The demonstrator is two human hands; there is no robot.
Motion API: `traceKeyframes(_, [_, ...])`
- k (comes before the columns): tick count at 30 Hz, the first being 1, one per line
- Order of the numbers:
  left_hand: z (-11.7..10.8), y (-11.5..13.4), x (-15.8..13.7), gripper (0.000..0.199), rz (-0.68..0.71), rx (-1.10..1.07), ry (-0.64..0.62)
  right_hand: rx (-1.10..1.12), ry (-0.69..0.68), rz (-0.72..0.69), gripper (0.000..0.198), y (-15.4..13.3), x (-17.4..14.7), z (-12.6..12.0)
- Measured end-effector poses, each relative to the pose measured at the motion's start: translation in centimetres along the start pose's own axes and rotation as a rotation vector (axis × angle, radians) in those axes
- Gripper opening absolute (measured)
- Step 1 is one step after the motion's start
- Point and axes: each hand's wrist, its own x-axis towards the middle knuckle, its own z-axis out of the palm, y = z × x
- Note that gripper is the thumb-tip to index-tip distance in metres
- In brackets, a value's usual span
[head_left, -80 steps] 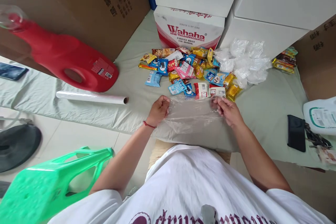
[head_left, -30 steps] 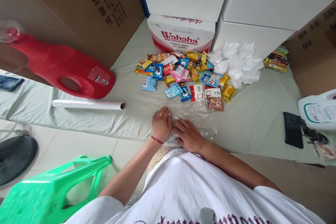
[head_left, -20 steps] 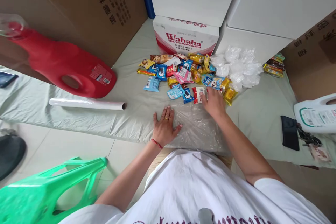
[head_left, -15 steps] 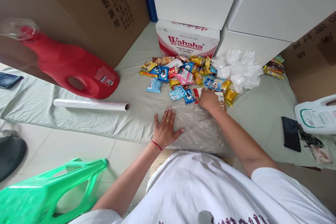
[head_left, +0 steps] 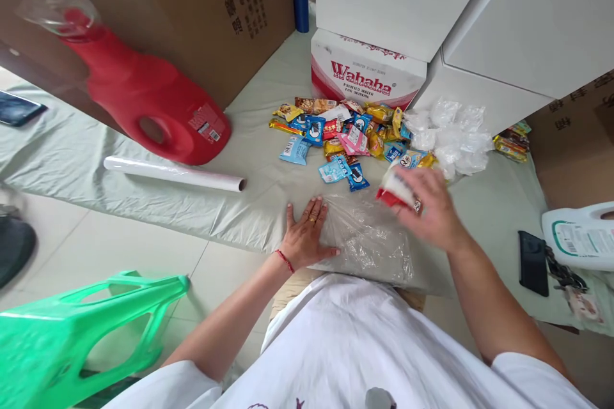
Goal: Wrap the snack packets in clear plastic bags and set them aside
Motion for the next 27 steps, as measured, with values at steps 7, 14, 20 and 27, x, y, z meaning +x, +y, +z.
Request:
traceKeyframes(7, [-0.2, -0.7, 0.0, 0.108, 0.007, -0.026, -0.013, 0.044, -0.472, -0.127, 0.059, -2.2, -5.0, 9.5])
traceKeyframes(14, [0.0, -1.4, -0.5, 0.112, -0.001, -0.014, 0.017, 0.185, -0.348, -0.097, 0.042, 1.4, 0.6, 8.1])
traceKeyframes(20, [-0.6, -1.4, 0.0, 0.105, -0.014, 0.013, -0.027, -0.094, -0.496, -0.286, 0.055, 0.8, 10.1, 12.5])
traceKeyframes(27, [-0.8, -2.4, 1.0, 0.115, -0.006, -0.008, -0.114, -0.229, -0.612, -0.187, 0.065, 0.9, 14.3, 15.6])
